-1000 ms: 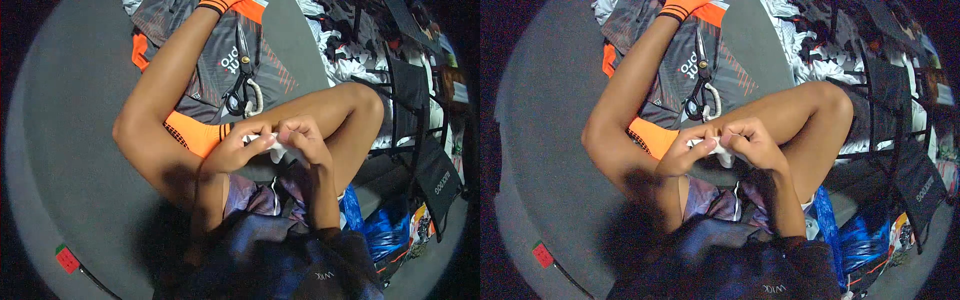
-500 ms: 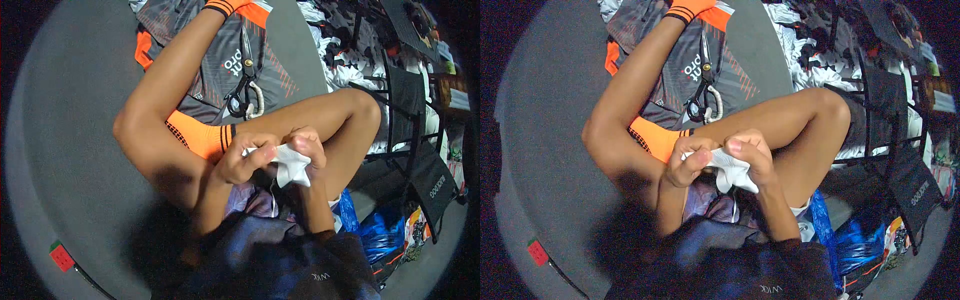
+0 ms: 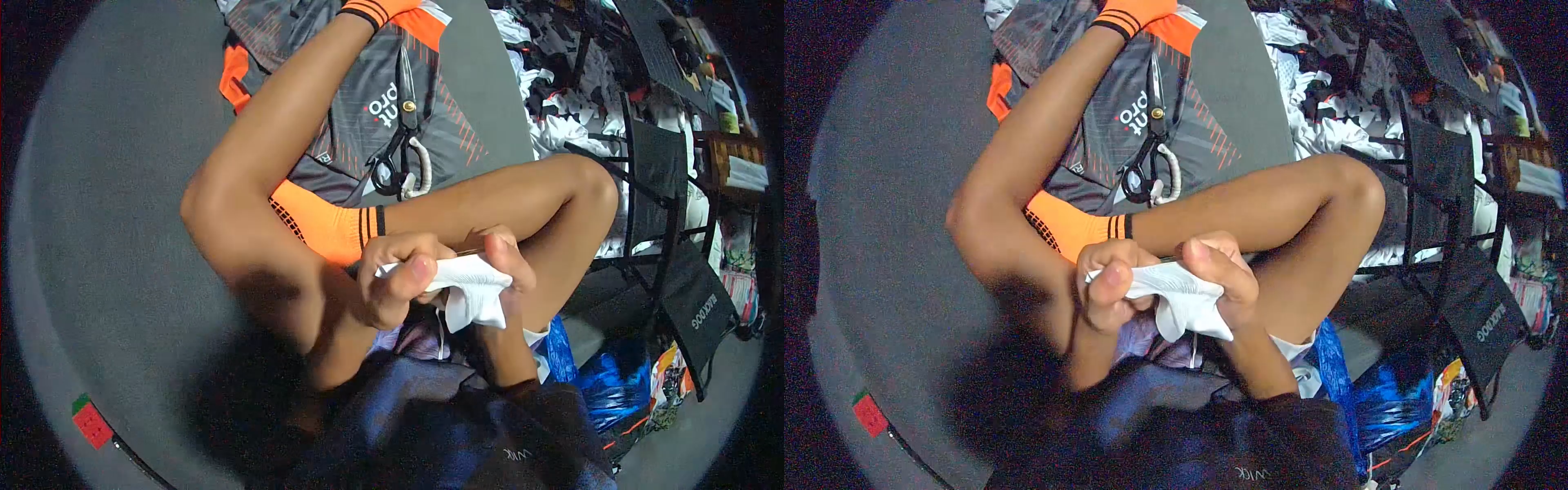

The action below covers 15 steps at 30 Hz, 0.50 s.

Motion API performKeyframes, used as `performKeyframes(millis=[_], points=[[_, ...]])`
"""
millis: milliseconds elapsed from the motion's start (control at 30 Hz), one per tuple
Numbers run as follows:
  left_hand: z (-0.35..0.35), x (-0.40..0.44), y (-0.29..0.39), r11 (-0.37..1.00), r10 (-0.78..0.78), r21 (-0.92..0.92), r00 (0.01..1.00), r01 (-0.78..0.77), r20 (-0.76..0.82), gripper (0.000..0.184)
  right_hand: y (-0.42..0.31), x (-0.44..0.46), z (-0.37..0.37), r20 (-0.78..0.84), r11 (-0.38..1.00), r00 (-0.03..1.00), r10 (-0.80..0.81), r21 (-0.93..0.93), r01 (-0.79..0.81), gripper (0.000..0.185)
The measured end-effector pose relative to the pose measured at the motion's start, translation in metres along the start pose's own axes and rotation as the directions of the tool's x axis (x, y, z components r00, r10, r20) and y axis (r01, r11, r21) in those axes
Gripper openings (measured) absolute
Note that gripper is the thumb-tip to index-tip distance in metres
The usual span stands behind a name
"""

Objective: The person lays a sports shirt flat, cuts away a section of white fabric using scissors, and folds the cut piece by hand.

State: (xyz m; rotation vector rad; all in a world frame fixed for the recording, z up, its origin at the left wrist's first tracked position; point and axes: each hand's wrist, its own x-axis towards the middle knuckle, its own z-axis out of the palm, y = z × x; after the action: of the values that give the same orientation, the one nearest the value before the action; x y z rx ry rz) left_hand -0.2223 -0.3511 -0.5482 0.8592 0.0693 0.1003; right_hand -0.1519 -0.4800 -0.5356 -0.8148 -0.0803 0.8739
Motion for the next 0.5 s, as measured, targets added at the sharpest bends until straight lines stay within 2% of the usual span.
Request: performKeyframes(millis=[67, 100, 167, 233, 300, 333, 367, 433, 467, 500], points=[[0.004, 0.001, 0.008, 0.978, -0.093, -0.186, 0.995, 0.098, 0.035, 0.037, 0.001, -0.002, 0.004, 0.013, 0.998, 1.0, 0.023, 0.05, -0.023, 0.024], [0.005, 0.001, 0.009, 0.978, -0.085, -0.188, 0.995, 0.092, 0.042, 0.037, 0.004, -0.005, 0.004, -0.007, 0.987, 1.0, 0.018, 0.163, -0.017, 0.025], [0.007, -0.002, 0.01, 0.963, -0.081, -0.253, 0.995, 0.091, 0.051, 0.038, 0.006, -0.009, 0.003, -0.029, 0.964, 1.0, 0.007, 0.265, 0.001, 0.026], [0.005, 0.0, 0.008, 0.954, -0.079, -0.284, 0.995, 0.093, 0.06, 0.038, 0.008, -0.013, 0.003, -0.008, 0.972, 1.0, 0.006, 0.235, -0.004, 0.028], [-0.004, -0.001, 0.0, 0.897, -0.011, -0.439, 0.994, 0.057, 0.107, 0.036, 0.013, -0.011, -0.002, 0.005, 0.974, 1.0, 0.011, 0.228, -0.012, 0.029], [-0.009, -0.003, -0.004, 0.858, 0.021, -0.511, 0.992, 0.044, 0.121, 0.035, 0.017, -0.007, -0.009, -0.003, 0.996, 1.0, -0.031, 0.083, 0.031, 0.034], [-0.015, -0.001, -0.008, 0.861, 0.016, -0.507, 0.993, 0.045, 0.115, 0.035, 0.019, -0.002, -0.017, -0.004, 0.995, 0.997, -0.073, -0.064, 0.072, 0.039], [-0.033, 0.014, -0.014, 0.988, 0.123, -0.096, 0.991, -0.118, 0.054, 0.032, 0.018, 0.008, -0.017, -0.005, 0.973, 0.993, -0.116, -0.203, 0.112, 0.045], [-0.036, 0.017, -0.016, 0.975, 0.182, 0.122, 0.982, -0.186, 0.046, 0.031, 0.014, 0.011, -0.014, -0.082, 0.96, 0.994, -0.078, -0.274, 0.053, 0.046], [-0.036, 0.017, -0.016, 0.976, 0.175, 0.12, 0.983, -0.18, 0.044, 0.031, 0.013, 0.014, -0.016, -0.124, 0.951, 0.99, -0.06, -0.309, 0.019, 0.047]])
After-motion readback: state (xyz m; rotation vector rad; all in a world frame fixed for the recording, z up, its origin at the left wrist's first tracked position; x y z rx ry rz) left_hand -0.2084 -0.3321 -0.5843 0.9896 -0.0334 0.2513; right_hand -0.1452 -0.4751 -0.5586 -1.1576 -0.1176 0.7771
